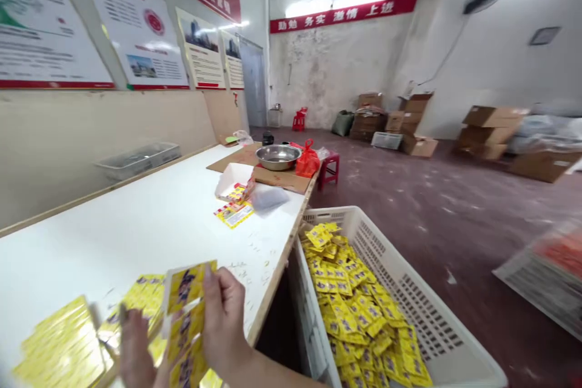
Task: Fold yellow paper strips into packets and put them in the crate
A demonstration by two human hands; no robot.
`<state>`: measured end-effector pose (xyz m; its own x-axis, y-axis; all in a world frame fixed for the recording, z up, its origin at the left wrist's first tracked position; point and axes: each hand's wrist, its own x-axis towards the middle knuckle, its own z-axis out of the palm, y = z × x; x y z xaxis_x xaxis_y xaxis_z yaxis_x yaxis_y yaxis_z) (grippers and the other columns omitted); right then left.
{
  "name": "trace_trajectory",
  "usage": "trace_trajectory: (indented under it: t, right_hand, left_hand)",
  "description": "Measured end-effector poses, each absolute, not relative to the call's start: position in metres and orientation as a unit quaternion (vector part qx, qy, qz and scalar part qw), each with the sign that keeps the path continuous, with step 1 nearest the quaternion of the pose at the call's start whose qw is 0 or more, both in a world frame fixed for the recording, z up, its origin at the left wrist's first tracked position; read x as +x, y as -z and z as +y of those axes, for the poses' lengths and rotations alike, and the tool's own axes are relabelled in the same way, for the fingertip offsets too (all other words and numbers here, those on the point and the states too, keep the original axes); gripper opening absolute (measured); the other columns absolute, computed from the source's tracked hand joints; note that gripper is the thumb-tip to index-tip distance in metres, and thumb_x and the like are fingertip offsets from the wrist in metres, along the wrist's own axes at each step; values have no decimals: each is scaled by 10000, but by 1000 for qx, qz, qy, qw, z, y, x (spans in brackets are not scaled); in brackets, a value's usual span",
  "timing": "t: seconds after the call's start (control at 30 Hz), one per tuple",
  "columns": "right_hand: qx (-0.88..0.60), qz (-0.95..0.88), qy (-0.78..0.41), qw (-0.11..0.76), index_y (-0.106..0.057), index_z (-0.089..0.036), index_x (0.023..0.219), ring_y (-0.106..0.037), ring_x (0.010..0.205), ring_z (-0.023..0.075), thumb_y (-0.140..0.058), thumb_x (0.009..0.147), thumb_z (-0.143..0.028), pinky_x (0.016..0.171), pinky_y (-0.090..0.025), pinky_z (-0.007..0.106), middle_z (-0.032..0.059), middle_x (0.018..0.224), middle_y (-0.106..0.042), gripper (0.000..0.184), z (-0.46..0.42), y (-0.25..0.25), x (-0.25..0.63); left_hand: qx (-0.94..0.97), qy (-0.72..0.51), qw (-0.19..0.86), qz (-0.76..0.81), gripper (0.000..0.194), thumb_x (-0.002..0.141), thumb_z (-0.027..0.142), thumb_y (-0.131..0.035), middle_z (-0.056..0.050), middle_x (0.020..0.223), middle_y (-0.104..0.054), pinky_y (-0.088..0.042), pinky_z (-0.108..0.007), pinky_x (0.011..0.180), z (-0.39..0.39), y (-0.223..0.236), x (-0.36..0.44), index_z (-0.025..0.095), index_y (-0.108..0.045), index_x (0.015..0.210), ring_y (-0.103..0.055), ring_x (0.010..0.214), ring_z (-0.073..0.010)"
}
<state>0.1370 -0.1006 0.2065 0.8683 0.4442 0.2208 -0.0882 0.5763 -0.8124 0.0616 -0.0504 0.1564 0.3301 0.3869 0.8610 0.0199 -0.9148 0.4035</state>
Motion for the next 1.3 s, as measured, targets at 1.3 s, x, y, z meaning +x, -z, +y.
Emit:
trace_trajectory:
  t: [1.3]
  right_hand:
    - [-599,-314,-16,736,-306,-206,641,-246,477,65,-440,915,-323,438,-221,200,-81,528,-298,326,-96,-184,137]
  left_hand:
    - [859,-482,167,41,504,948,325,-246,-62,1460,-357,-17,-500,1157,-41,-185,60,175,-279,1428,-67,1410,-282]
